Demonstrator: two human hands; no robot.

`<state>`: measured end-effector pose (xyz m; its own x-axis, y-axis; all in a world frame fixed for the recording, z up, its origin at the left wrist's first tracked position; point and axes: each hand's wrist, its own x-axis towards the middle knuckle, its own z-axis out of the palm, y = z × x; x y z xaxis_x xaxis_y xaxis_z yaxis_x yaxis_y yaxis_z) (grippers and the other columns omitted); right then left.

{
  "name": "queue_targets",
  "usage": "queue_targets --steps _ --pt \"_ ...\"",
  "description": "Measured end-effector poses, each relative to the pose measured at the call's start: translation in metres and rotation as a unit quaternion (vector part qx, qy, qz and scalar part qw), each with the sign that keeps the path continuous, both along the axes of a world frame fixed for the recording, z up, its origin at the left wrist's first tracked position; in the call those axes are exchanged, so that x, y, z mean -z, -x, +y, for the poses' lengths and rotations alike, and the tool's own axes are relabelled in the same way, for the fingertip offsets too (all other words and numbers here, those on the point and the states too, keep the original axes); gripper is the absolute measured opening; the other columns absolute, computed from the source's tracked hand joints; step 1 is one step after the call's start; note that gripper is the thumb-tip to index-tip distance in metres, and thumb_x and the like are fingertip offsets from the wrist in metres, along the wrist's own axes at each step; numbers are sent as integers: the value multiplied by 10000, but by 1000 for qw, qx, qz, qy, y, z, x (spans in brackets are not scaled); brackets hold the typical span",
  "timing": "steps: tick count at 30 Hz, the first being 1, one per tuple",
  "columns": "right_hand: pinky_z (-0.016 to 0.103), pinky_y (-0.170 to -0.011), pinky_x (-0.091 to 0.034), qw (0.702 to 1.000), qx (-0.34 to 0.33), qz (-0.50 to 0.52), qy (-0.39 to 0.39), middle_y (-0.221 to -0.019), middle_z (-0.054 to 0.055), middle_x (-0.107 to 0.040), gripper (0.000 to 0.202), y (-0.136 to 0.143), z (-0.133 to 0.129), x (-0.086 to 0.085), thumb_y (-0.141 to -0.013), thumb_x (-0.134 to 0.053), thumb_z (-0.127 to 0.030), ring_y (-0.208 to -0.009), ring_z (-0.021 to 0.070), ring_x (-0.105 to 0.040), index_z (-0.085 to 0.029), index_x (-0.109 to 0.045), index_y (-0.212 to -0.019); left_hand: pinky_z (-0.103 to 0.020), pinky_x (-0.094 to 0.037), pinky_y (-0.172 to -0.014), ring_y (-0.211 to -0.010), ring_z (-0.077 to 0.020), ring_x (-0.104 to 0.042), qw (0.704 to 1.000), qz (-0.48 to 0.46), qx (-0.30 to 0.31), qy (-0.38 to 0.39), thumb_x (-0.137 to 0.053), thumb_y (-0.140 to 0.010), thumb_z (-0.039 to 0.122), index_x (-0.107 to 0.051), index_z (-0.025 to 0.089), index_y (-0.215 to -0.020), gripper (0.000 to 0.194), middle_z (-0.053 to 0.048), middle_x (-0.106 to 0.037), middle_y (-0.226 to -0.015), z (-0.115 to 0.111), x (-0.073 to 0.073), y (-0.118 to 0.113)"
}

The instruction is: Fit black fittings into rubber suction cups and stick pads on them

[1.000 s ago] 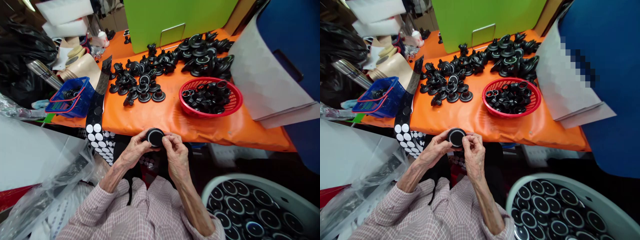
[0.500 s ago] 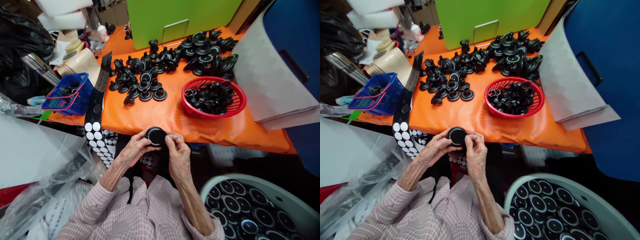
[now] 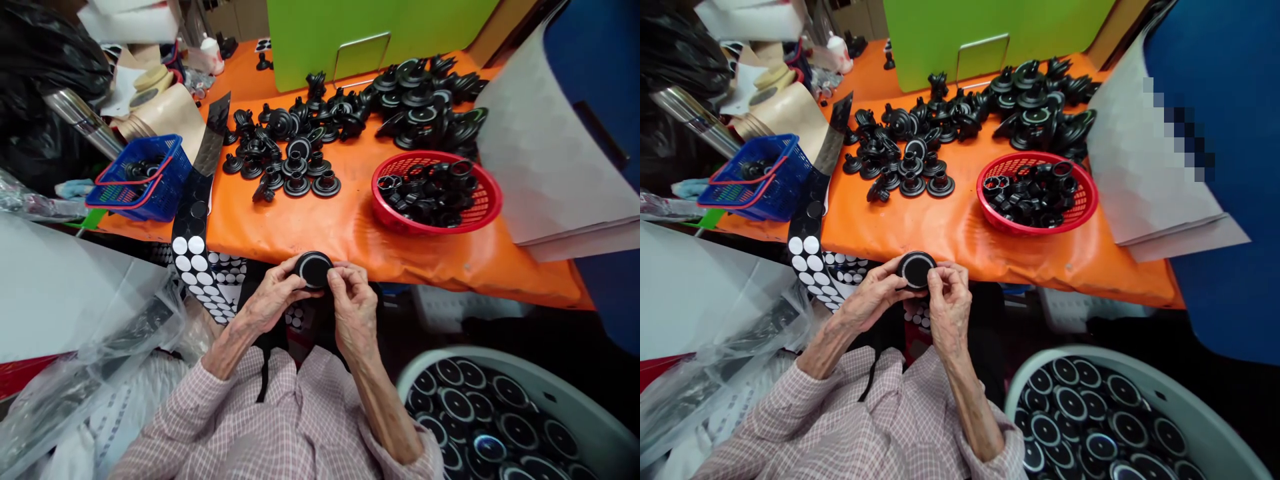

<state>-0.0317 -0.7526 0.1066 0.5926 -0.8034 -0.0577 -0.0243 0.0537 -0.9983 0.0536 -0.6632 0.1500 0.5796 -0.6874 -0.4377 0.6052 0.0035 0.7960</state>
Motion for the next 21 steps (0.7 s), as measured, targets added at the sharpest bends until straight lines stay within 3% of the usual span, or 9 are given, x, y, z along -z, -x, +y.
queue_targets --steps 9,16,18,21 --pt "366 -829 -476 993 32 26 109 -934 44 -522 169 -1 6 -3 -872 -532 -348 -919 190 -554 -213 -542 -769 -409 -548 -866 -984 -231 -639 1000 -5 0 20 -704 -725 205 -710 151 -1024 304 -84 -689 -1080 2 4 1" --pt "374 -780 -483 955 50 52 288 -849 41 -535 134 -8 16 1 -917 -474 -290 -857 199 -546 -239 -483 -793 -365 -562 -793 -921 -224 -660 999 -10 -43 16 -760 -708 268 -704 144 -1026 346 -79 -695 -1038 8 14 0" --pt "389 -792 -490 953 50 58 292 -881 57 -556 128 -10 18 3 -911 -487 -320 -870 208 -558 -236 -493 -815 -354 -560 -784 -922 -223 -658 998 -9 -55 17 -764 -701 276 -705 144 -1010 341 -77 -694 -1026 9 16 -1" --pt "408 -789 -507 975 54 63 208 -939 72 -582 240 -12 18 4 -842 -593 -403 -848 210 -590 -210 -525 -966 -352 -556 -777 -918 -220 -654 997 2 -74 30 -765 -696 287 -696 158 -1017 352 -70 -688 -1021 10 20 -2"
